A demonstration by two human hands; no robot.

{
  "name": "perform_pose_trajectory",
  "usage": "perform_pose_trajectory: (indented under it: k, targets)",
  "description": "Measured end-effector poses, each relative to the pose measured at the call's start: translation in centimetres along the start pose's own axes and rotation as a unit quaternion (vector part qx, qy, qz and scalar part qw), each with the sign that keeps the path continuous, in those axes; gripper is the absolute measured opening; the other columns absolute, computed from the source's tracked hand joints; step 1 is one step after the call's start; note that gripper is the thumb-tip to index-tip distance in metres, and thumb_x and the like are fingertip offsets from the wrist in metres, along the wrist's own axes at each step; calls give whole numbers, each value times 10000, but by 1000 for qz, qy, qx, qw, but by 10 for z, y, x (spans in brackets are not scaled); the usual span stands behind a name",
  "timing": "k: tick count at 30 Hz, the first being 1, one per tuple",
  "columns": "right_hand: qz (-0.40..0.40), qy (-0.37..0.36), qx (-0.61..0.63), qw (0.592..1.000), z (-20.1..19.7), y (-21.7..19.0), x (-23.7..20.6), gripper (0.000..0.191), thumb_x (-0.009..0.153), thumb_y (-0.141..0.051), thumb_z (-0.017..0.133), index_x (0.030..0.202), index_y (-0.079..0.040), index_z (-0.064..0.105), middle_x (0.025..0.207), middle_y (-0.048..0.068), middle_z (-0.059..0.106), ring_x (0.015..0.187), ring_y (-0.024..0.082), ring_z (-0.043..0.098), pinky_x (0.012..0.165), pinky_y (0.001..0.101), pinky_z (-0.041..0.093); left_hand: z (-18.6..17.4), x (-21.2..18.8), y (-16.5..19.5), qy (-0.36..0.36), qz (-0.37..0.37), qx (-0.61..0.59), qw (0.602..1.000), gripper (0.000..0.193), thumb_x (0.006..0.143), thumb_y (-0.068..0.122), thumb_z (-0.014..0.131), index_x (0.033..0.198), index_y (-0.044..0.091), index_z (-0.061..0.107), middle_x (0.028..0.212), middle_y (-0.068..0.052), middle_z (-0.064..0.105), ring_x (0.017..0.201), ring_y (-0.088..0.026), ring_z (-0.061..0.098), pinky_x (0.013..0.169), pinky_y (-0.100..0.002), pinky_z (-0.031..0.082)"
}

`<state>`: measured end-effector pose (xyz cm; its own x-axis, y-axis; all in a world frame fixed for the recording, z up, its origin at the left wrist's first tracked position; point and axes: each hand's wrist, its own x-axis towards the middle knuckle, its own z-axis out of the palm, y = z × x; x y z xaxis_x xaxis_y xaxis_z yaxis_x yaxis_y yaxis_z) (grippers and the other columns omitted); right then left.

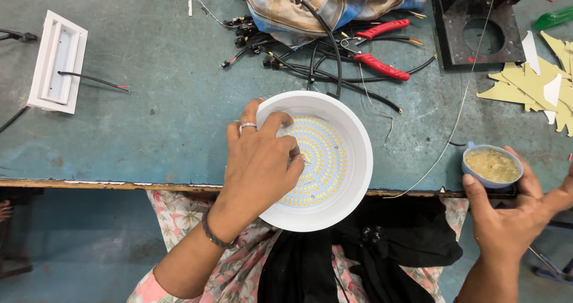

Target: The person solders wires onto the LED board of a round ceiling light panel, dipping the wire ends into flux and applying a soldering iron to the board's contact points. They use pliers to trim or position wires, then set the finished panel aside and continue working on the next panel.

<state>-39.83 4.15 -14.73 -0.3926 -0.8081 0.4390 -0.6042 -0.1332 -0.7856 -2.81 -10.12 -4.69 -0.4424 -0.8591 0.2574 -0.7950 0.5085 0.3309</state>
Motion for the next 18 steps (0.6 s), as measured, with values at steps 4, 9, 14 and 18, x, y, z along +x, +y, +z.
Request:
perform_pose_trajectory:
  k: [4, 9, 14, 18]
  targets:
    - [-78, -27, -122, 989, 6, -21, 11, 1149, 964, 135, 816, 1676, -145, -42, 1397, 274, 593, 1233, 307, 595, 1136, 375, 467, 1, 1, -1, -1, 0, -3, 1000, 139, 720, 220, 720, 717, 116, 811, 1227, -51, 658, 1343, -451, 395, 872, -558, 371]
    - [-95, -18, -137, 986, 3, -38, 28, 1080, 910, 57, 837, 1678, -119, 99, 1494, 290, 509, 1398, 364, 535, 1192, 459, 440, 1, 2, -2, 6, 2, -4, 1000, 139, 714, 225, 723, 719, 118, 812, 1224, -47, 661, 1330, -446, 396, 877, -560, 366]
    - [130, 26, 431, 893, -36, 3, 76, 596, 1065, -212, 751, 1516, -119, 372, 1322, 54, 572, 1098, 183, 585, 1011, 332, 495, 3, 2, -2, 3, 6, -16, 1000, 134, 718, 224, 728, 719, 118, 810, 1215, -54, 670, 1314, -432, 405, 885, -560, 361]
    - [201, 6, 563, 801, -40, 35, 152, 228, 1164, -176, 574, 1351, -68, 502, 1233, 35, 542, 1053, 146, 569, 999, 283, 492, 5, 2, -5, 5, 1, -23, 1000, 136, 719, 225, 730, 728, 116, 809, 1203, -48, 676, 1317, -421, 410, 873, -552, 360]
